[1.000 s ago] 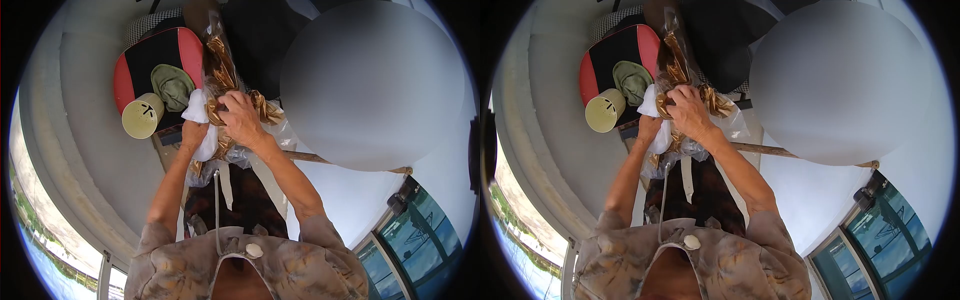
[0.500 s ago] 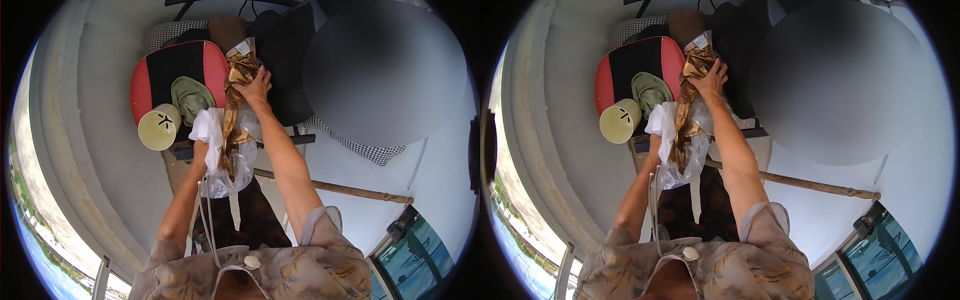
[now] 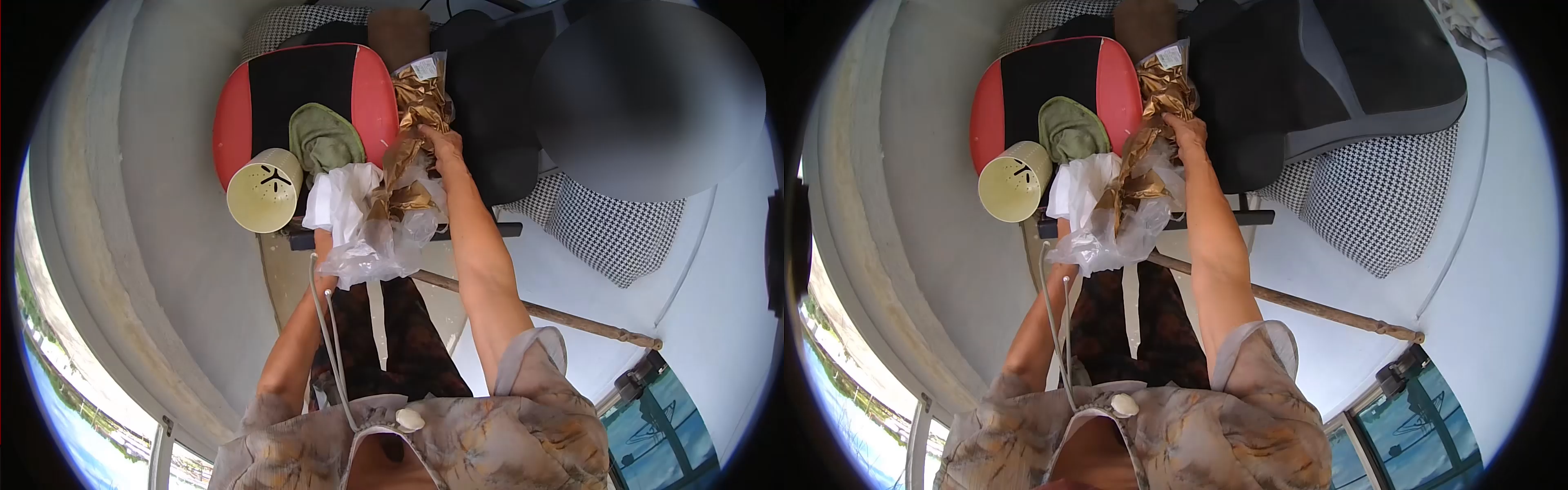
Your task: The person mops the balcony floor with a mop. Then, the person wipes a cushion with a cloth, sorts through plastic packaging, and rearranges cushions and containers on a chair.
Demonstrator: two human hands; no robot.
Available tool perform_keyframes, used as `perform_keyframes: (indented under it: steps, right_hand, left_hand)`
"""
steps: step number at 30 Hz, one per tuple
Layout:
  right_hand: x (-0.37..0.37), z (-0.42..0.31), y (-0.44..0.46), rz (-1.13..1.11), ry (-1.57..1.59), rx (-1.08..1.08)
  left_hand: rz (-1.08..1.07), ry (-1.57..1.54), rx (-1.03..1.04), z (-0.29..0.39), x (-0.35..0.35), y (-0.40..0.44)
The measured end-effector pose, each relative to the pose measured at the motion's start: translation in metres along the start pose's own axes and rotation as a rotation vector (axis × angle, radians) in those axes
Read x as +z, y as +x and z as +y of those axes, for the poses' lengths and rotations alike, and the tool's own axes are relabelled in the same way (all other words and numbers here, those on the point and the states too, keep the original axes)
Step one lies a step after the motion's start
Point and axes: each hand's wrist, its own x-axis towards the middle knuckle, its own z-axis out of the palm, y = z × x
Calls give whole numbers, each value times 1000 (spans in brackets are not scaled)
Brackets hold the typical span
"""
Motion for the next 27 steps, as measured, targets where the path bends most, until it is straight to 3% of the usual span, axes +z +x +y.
perform_keyframes:
  steps: [6,9,15,23,27]
  right_hand:
    - [-44,0,-40,-21,224,-179]
    - [-62,-18,-63,54,186,-135]
    - [-105,-35,-91,34,150,-273]
    - [-154,-53,-126,96,142,-365]
    - [-161,-62,-154,115,139,-382]
  left_hand:
    - [11,-41,27,4,-3,-3]
    - [33,-84,75,11,-2,3]
    - [95,-210,191,35,13,14]
    - [78,-189,-146,55,16,21]
    - [55,-70,-168,54,13,32]
